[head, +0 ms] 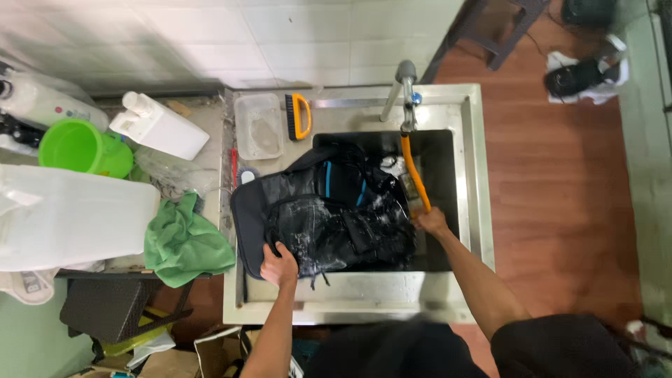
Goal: The person cleans a black bag in a sink by applying soap with a small brush, scrubbing the interior and exterior surfaces, and rinsing it with water from a faucet.
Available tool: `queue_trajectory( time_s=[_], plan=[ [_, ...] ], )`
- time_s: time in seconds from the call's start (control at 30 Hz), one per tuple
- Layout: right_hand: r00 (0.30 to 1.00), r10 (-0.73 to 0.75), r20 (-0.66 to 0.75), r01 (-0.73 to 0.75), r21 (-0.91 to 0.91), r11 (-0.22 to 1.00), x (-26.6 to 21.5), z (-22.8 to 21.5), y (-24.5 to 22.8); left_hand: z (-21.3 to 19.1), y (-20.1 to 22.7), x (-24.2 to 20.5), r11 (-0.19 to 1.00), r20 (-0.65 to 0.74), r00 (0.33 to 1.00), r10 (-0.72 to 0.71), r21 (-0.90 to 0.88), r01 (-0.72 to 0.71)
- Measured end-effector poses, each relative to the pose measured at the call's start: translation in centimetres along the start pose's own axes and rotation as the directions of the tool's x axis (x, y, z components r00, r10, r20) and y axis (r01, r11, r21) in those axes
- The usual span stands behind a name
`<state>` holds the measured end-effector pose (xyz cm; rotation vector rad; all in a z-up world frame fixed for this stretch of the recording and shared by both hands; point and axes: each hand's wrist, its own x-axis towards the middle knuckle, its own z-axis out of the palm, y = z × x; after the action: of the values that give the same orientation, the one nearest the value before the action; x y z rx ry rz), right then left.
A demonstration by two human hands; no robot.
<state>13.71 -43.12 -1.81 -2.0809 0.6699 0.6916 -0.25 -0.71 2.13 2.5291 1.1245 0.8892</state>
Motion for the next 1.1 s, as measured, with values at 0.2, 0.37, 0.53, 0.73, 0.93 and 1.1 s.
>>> queue_trajectory(
  time_s=[0.2, 0.37, 0.53, 0.73, 0.93, 1.1],
  plan=[
    [0.997, 0.054, -0.047, -0.064, -0.253, 0.965, -3.2, -0.8, 1.3, -2.0, -0.4, 0.0, 0.986, 0.175, 0.984, -0.026, -0.155, 0.054],
    [0.983, 0.087, 0.159, -0.130, 0.286, 0.949, -9.6, 2.0, 0.1, -7.0, 2.8, 4.2, 0.741, 0.802, 0.569, -0.182, -0.268, 0.615],
    [0.989, 0.065, 0.134, -0.136, 0.637, 0.759, -15.5, 3.0, -3.5, -13.3, 11.3, 6.4, 0.761, 0.902, 0.413, 0.128, -0.356, 0.543],
    [1.000, -0.005, 0.007, -0.003, 0.853, 0.522, -18.1, 4.9, -4.9, -8.3, 16.2, 4.7, 0.603, 0.922, 0.178, 0.342, -0.361, 0.712],
    [0.999, -0.052, 0.004, 0.016, 0.930, 0.367, -20.6, 6.5, -8.0, 3.6, 14.3, 2.1, 0.534, 0.966, -0.012, 0.258, -0.132, 0.835],
    [0.993, -0.111, 0.047, -0.008, 0.945, 0.328, -21.4, 9.3, -9.9, 6.6, 13.4, 2.6, 0.511, 0.965, -0.150, 0.215, 0.020, 0.860]
  ],
)
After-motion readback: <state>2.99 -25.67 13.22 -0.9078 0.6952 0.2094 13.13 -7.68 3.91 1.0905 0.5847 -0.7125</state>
